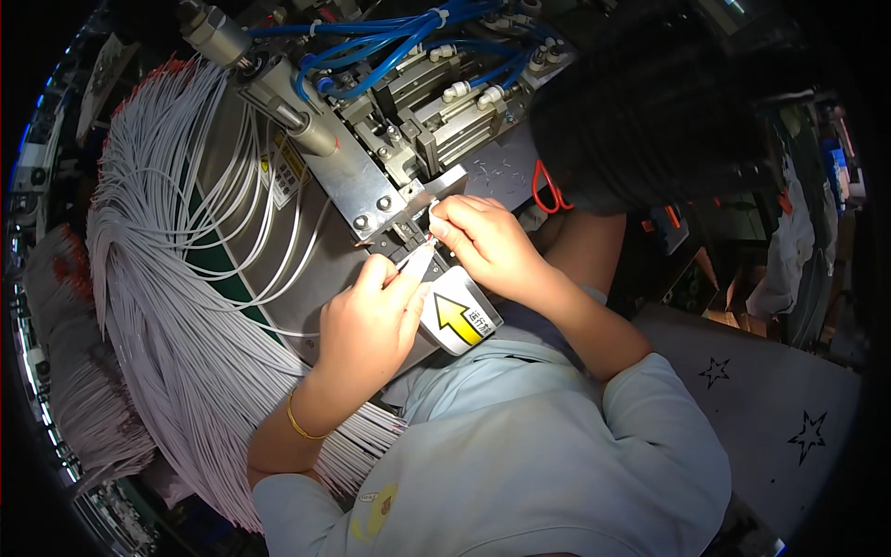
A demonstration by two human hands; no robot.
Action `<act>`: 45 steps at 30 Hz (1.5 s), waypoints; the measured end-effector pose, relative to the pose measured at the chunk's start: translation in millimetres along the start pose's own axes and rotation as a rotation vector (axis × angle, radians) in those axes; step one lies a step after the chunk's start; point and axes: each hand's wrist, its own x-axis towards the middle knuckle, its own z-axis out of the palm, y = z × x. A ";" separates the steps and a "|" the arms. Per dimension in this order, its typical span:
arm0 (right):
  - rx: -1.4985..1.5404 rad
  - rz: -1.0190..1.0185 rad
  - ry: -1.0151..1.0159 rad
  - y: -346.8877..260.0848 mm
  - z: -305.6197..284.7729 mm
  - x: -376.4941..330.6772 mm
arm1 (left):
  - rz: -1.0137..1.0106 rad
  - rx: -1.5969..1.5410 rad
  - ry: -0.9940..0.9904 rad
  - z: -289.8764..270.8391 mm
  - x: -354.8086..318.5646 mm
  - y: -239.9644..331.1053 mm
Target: The person feeds electrical wires into a wire processing machine by hand at an assembly station.
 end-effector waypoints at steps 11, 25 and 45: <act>0.060 0.079 -0.180 -9.8 -14.2 7.4 | 0.014 0.078 0.008 -0.4 6.9 -0.9; 0.021 -0.135 0.143 -66.1 -17.7 -11.4 | -0.115 -0.240 0.090 -22.1 -0.5 -10.9; -0.283 -1.116 0.189 -266.8 -45.6 -17.9 | 0.034 -0.081 0.378 -4.5 -10.9 -12.7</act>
